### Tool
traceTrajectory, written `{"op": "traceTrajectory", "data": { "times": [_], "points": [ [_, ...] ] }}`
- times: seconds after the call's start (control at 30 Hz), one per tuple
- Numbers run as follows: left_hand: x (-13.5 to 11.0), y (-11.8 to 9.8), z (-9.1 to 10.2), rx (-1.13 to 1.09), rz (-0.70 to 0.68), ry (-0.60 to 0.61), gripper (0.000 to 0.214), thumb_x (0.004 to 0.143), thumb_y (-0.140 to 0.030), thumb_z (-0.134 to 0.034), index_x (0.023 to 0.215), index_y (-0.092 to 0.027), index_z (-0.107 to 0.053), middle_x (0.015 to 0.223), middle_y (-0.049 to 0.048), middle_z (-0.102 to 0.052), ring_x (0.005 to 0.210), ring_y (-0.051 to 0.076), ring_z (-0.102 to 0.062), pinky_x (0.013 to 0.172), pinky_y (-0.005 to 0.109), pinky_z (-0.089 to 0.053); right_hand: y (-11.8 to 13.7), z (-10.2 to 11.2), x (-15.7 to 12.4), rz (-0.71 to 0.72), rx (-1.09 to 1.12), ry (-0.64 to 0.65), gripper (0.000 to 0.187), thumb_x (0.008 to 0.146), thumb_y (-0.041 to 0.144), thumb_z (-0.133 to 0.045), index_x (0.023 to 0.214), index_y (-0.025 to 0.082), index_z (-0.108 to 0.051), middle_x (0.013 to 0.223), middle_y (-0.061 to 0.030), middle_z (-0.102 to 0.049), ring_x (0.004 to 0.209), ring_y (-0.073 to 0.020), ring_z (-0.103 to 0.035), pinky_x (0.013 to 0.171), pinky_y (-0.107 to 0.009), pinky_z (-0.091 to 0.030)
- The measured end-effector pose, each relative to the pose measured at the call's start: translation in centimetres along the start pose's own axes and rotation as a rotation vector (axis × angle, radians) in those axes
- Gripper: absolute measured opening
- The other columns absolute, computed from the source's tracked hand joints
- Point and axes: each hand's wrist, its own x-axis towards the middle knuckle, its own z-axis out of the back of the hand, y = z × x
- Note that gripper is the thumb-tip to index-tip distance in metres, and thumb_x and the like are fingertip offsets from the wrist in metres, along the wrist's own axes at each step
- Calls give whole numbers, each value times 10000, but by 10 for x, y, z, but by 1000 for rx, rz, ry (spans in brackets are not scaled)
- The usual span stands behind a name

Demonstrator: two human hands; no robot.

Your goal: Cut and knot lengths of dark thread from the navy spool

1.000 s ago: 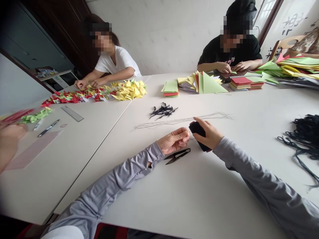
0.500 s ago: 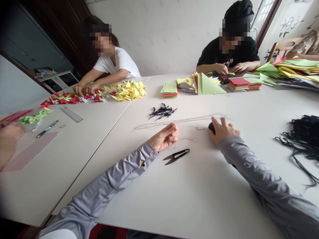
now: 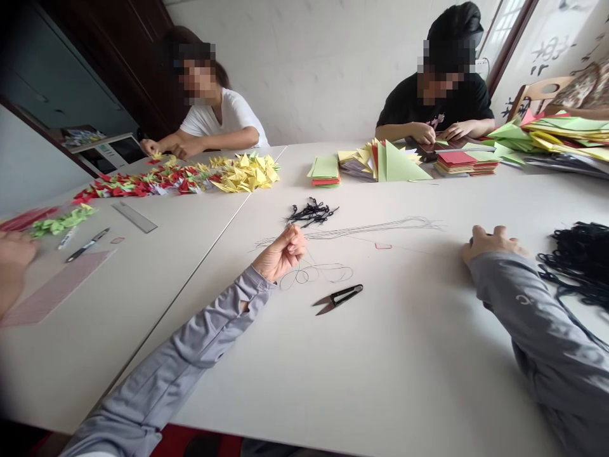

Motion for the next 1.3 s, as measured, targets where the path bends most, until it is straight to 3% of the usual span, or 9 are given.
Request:
{"op": "traceTrajectory", "data": {
  "times": [0.1,0.2,0.3,0.43,0.63,0.83,1.03,1.13,1.3],
  "points": [
    [1,0,-5,151,49,-7,239,696,-267,-735,713,-130,-540,631,-41,-408,518,16,-358,482,142,-311,49,7,-20,-97,-268,167,247,763,456,-546,902,265,-620,1121,-216,-498,1059,-452,-474,661,-565,-435],
    [0,6,-14,350,111,12,267,704,-344,-718,761,-121,-581,668,-23,-456,539,26,-390,492,157,-320,111,8,-45,12,-371,295,388,825,361,-406,1169,262,-555,1247,-190,-466,1077,-410,-488,694,-565,-456],
    [-1,13,-23,496,157,10,357,731,-459,-657,797,-112,-602,688,-13,-480,533,24,-394,486,162,-307,149,3,-59,153,-385,359,451,849,321,-329,1263,259,-498,1310,-158,-437,1099,-368,-488,690,-517,-480],
    [-2,16,-28,610,177,-4,417,726,-517,-627,793,-106,-605,672,-13,-493,505,20,-379,469,169,-278,155,-8,-59,234,-372,334,448,853,300,-319,1248,244,-524,1267,-179,-479,1013,-343,-521,660,-505,-474],
    [0,15,-22,659,170,30,449,738,-557,-586,827,-117,-600,705,6,-545,502,29,-403,463,179,-276,173,-4,-58,424,-252,76,422,843,331,-385,1230,252,-532,1297,-130,-490,1211,-336,-392,912,-584,-340],
    [1,14,-19,648,161,20,474,757,-589,-540,839,-124,-581,715,18,-566,510,45,-444,477,191,-317,226,-6,-62,540,315,512,280,815,341,-420,952,277,-656,977,-81,-647,913,-246,-588,821,-428,-465],
    [0,9,-15,665,148,7,421,733,-544,-599,819,-133,-570,724,5,-552,547,49,-474,518,191,-349,232,-16,-55,519,455,536,183,760,357,-466,722,224,-584,846,-66,-636,839,-229,-592,735,-384,-474],
    [0,8,-11,670,157,-40,443,720,-564,-599,816,-132,-584,713,4,-551,535,46,-463,509,193,-335,223,-6,-43,534,379,513,146,749,306,-461,730,208,-568,845,-63,-618,825,-199,-586,703,-322,-471],
    [1,7,-10,653,156,-63,388,694,-494,-657,790,-125,-587,638,-26,-495,494,29,-405,480,185,-288,202,19,-21,423,-158,412,141,778,222,-429,757,208,-568,945,-89,-593,836,-202,-559,769,-356,-432]
  ]
}}
